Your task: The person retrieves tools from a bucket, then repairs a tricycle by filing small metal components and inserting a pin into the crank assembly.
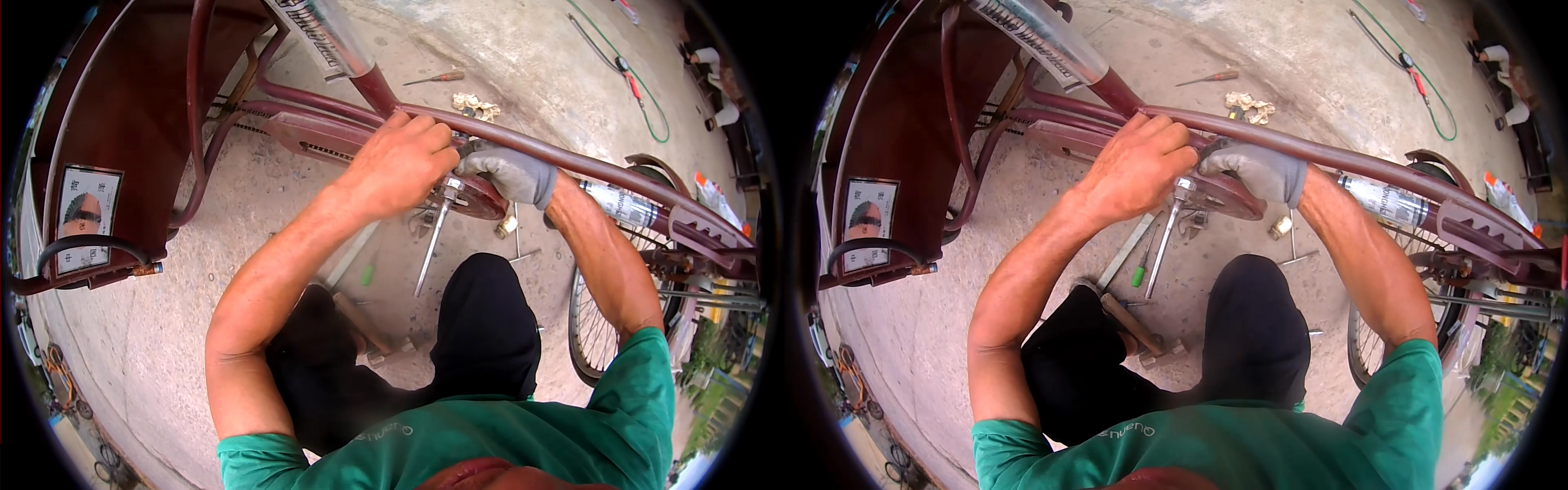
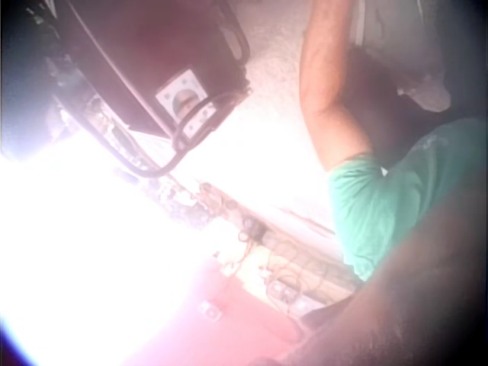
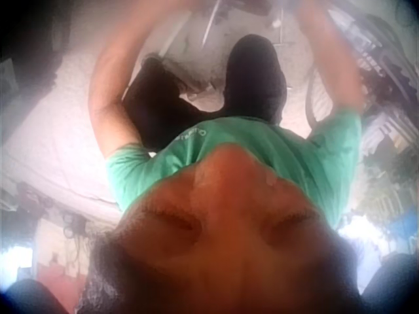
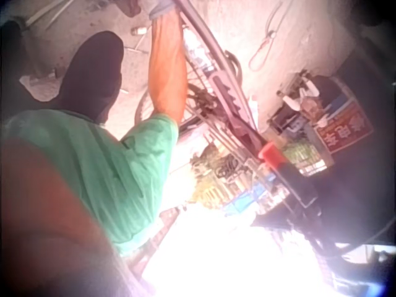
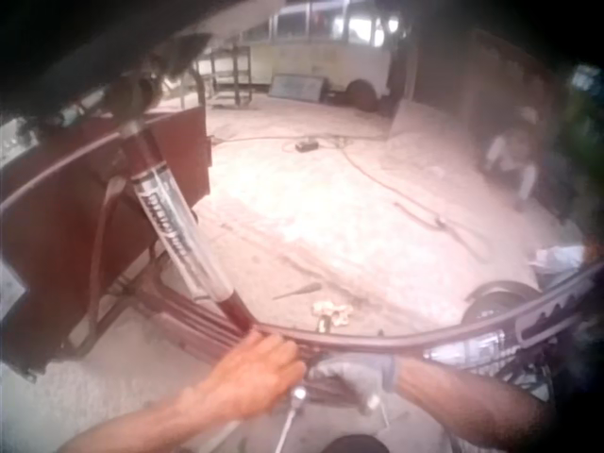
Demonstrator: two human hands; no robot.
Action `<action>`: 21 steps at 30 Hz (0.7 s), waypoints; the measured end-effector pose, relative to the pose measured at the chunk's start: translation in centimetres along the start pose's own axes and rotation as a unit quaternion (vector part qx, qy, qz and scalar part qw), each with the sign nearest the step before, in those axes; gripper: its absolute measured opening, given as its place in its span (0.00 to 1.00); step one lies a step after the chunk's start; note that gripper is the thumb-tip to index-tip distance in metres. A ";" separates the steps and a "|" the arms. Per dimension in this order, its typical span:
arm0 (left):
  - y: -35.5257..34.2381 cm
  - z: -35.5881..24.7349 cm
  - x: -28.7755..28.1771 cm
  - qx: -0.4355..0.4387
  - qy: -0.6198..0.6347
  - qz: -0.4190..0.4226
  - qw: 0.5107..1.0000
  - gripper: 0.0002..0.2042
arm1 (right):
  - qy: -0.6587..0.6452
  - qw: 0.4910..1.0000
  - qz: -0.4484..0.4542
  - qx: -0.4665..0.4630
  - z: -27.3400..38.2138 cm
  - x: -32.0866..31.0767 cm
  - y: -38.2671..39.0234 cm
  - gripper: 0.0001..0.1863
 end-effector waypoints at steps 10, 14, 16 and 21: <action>0.4 0.7 -0.1 -0.043 0.035 -0.062 0.997 0.10 | -0.016 0.998 -0.006 0.059 0.2 0.4 -0.2 0.10; 0.2 0.8 0.0 -0.020 0.051 -0.005 0.998 0.08 | -0.044 0.997 0.000 0.068 -0.3 0.1 -0.2 0.10; 0.2 1.0 0.1 -0.024 0.053 -0.003 0.998 0.09 | -0.025 0.998 0.000 0.056 0.2 0.4 -0.2 0.10; 0.0 0.8 0.0 -0.037 0.042 -0.029 0.998 0.09 | 0.084 0.995 0.028 -0.054 1.2 0.6 0.1 0.10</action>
Point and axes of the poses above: each hand's wrist, its own y-axis away from the middle knuckle, its own x-axis out of the palm, z = x × y, the point moved 8 cm from there along -y, towards the middle knuckle, and after that the axes turned 13 degrees about -y, right-handed, at the moved point
